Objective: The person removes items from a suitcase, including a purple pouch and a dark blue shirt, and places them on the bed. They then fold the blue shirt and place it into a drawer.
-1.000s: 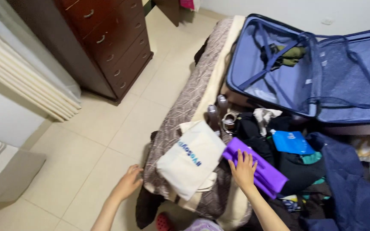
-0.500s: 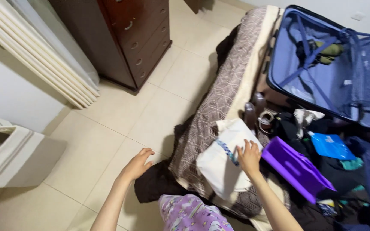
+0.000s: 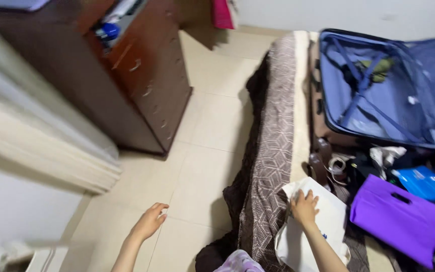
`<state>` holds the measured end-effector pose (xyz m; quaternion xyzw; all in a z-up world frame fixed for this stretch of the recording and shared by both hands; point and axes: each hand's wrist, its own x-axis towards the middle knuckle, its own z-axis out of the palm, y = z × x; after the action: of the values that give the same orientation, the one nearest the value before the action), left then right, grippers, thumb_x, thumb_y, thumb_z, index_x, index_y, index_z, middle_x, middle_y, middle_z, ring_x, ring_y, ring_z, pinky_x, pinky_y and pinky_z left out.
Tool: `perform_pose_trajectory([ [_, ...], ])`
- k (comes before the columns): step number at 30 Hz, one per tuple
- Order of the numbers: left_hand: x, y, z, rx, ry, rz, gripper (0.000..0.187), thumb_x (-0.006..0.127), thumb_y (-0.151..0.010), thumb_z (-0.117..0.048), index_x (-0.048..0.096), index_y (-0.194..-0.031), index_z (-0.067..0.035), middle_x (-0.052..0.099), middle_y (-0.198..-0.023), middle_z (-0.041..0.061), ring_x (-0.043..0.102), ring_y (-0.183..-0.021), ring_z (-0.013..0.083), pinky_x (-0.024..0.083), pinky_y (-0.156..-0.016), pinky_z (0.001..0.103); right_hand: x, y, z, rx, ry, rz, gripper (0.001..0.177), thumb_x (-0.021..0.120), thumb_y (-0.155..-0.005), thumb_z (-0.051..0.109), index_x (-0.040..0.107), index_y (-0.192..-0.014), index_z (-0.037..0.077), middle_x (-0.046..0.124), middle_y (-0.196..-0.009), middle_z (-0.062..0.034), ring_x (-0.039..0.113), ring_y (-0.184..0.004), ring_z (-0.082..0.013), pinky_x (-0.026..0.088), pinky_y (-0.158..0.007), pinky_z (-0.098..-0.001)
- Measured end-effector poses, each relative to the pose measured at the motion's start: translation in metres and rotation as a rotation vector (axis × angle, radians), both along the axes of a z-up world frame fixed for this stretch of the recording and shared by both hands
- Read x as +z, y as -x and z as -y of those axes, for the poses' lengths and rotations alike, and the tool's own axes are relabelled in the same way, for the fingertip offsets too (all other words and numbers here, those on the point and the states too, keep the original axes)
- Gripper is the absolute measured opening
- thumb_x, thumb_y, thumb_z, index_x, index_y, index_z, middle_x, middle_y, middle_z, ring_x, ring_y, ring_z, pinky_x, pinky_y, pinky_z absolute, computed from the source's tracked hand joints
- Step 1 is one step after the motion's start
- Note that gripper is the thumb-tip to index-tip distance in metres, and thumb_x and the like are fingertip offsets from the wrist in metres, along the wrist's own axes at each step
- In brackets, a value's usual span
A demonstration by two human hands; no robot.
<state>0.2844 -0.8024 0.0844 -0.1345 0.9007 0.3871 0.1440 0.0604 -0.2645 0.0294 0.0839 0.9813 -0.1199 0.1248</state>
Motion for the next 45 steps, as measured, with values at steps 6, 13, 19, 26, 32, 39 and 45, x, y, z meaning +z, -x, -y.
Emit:
perform_pose_trajectory([
  [6,0.008,0.110,0.023,-0.166,0.012,-0.006,0.035,0.063,-0.093,-0.019,0.064,-0.127,-0.011,0.066,-0.130,0.008,0.068,-0.114,0.0264,0.055,-0.098,0.038,0.004,0.014,0.003,-0.082,0.027,-0.140,0.066,0.061,-0.095,0.041,0.044,-0.152,0.013,0.027,-0.162,-0.0262,0.024,-0.149,-0.0502,0.030,-0.115,-0.0644],
  [13,0.012,0.276,0.026,-0.403,-0.040,-0.141,0.035,0.062,-0.093,-0.019,0.064,-0.127,-0.009,0.068,-0.128,0.009,0.070,-0.111,0.0262,0.055,-0.096,0.037,0.058,0.060,0.023,-0.164,0.086,-0.346,0.063,0.065,-0.093,0.032,0.049,-0.147,0.007,0.039,-0.153,-0.0299,0.035,-0.143,-0.0486,0.034,-0.116,-0.0525],
  [19,0.039,0.408,0.040,-0.573,-0.093,-0.191,0.034,0.060,-0.094,-0.016,0.063,-0.127,-0.008,0.068,-0.129,0.010,0.070,-0.111,0.0249,0.055,-0.094,0.038,0.095,0.113,0.059,-0.313,0.181,-0.454,0.058,0.065,-0.094,0.027,0.050,-0.144,0.002,0.047,-0.146,-0.0277,0.044,-0.137,-0.0430,0.037,-0.114,-0.0480],
  [26,0.007,0.526,0.046,-0.696,-0.138,-0.207,0.032,0.060,-0.094,-0.016,0.065,-0.125,-0.009,0.071,-0.124,0.010,0.071,-0.108,0.0233,0.056,-0.090,0.037,0.105,0.121,0.105,-0.426,0.243,-0.487,0.050,0.061,-0.096,0.024,0.054,-0.140,0.000,0.054,-0.141,-0.0250,0.054,-0.129,-0.0407,0.043,-0.109,-0.0448],
  [32,0.010,0.614,0.003,-0.843,-0.176,-0.183,0.033,0.060,-0.094,-0.015,0.064,-0.126,-0.007,0.070,-0.125,0.011,0.070,-0.109,0.0242,0.055,-0.093,0.037,0.119,0.155,0.113,-0.531,0.259,-0.506,0.049,0.059,-0.098,0.023,0.052,-0.140,-0.001,0.055,-0.139,-0.0247,0.056,-0.127,-0.0404,0.045,-0.106,-0.0442],
  [39,0.024,0.745,-0.089,-0.992,-0.179,-0.232,0.036,0.058,-0.095,-0.014,0.062,-0.129,-0.004,0.068,-0.127,0.015,0.066,-0.116,0.0306,0.053,-0.097,0.040,0.119,0.243,0.070,-0.551,0.183,-0.634,0.044,0.058,-0.099,0.021,0.055,-0.137,-0.002,0.059,-0.135,-0.0255,0.056,-0.126,-0.0420,0.044,-0.107,-0.0462],
  [45,0.006,0.861,-0.152,-1.158,-0.216,-0.349,0.035,0.059,-0.092,-0.011,0.063,-0.126,-0.002,0.070,-0.122,0.018,0.067,-0.115,0.0333,0.052,-0.100,0.041,0.096,0.350,0.028,-0.546,0.072,-0.695,0.041,0.059,-0.098,0.019,0.058,-0.132,-0.003,0.063,-0.127,-0.0272,0.058,-0.121,-0.0442,0.045,-0.105,-0.0480],
])
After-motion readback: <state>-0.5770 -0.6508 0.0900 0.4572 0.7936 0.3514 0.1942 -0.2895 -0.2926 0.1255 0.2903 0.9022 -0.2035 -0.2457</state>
